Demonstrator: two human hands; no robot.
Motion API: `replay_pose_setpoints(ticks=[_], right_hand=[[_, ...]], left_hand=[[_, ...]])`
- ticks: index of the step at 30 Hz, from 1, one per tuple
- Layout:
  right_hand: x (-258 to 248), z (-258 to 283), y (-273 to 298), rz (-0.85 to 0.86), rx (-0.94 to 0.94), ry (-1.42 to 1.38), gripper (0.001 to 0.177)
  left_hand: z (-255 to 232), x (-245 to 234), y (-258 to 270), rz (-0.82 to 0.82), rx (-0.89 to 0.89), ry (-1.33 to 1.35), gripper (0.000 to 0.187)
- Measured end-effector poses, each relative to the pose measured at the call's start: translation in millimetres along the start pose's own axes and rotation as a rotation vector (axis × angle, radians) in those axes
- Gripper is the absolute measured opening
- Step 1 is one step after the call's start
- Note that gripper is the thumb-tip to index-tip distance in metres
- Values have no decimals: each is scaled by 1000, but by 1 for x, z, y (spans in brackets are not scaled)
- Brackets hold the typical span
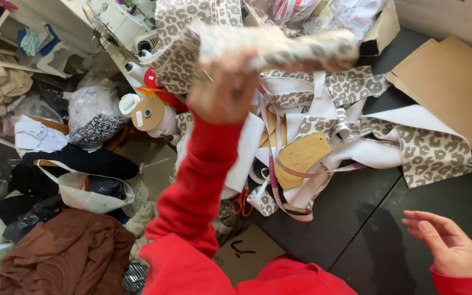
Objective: The person places a paper pattern on a white fabric and traces its outline with a blue pen. They then use a green electric rotary cutter to cut the fabric along the marked lines. After cutting, the person moves the cut piece aside and places a new pattern on a leopard-print fabric to repeat the process.
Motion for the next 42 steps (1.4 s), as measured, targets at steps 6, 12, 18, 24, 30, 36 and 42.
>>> replay_pose_setpoints(ticks=[6,12,18,24,30,36,42], right_hand=[[93,83,20,740,-290,-1259,101],[-68,-185,14,-117,346,-624,65],[-51,-158,51,-206,277,-366,68],[-39,-62,66,-382,-38,277,61],[-9,-72,27,-168,15,30,25],[51,-27,-52,-3,-19,-190,41],[1,-57,-68,-107,-135,59,60]], left_hand=[[-240,72,189,912,54,1055,58],[-250,133,346,1104,-119,1328,39],[-125,217,314,645,-478,625,55],[-95,323,324,969,-866,725,79],[-41,407,379,1008,-1064,451,75],[-117,374,326,1129,-1214,1123,34],[-281,317,331,1032,-969,2220,19]])
Point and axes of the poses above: each hand's wrist, its own y-axis away from the middle knuckle, its own x-axis out of the palm, z = x × y, the point moved 9 cm from there along -y, towards the middle knuckle, and after that the axes turned 13 degrees about z, right-handed, at the moved point
